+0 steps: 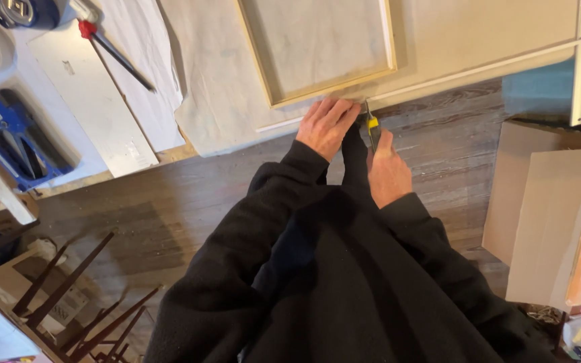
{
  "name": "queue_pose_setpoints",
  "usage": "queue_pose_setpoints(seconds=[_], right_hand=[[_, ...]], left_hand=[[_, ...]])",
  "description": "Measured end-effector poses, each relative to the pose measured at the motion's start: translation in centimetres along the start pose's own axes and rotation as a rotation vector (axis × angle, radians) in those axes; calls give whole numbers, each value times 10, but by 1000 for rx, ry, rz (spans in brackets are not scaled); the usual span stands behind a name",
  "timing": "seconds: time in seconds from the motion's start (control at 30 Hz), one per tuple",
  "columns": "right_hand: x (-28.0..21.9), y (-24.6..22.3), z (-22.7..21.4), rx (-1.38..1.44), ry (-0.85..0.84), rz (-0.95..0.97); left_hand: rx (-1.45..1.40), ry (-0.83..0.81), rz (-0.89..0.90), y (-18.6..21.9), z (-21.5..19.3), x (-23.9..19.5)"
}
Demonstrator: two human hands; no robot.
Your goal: Cutting and fitting wooden spacers into an art frame using a utility knife.
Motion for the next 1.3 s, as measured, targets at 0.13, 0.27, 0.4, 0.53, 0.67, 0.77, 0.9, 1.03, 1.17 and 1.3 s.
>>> queue_pose_setpoints(seconds=[0.13, 0.27, 0.4, 0.53, 0.67, 0.77, 0.9, 1.03, 1.17, 1.3], right_hand=[[1, 7, 7, -44, -10, 7], [1, 6, 7, -24, -30, -4], [1, -2, 0, 12, -44, -1], [0, -6, -1, 58, -4, -15], [1, 5, 8, 81, -11, 37], [-3, 6, 9, 30, -15, 38], [3, 5, 11, 65, -14, 52], [-2, 5, 8, 63, -10, 50], [-4, 2, -13, 82, 97, 17], [-3, 20, -48, 187, 169, -27]], left_hand=[[-19, -7, -6, -1, 3, 0], [-11, -13, 2, -2, 3, -1], [-5, -23, 5, -4, 5, -2], [16, -12, 13, -4, 1, -1], [-23, -7, 11, -7, 12, -11], [-38, -1, 11, -6, 10, -16], [-39, 0, 19, -11, 9, -13], [-73, -31, -6, -12, -7, -14], [-57, -38, 3, -14, -13, -8], [-26, -48, -5, -15, -11, -12]])
Point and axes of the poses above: each hand's wrist, its own x-axis towards the middle knuckle, its own z-axis out of the palm, y = z × x, the point moved 9 cm from there along x, towards the middle knuckle, and after that the axes turned 2 degrees about y, right-handed, at the moved point
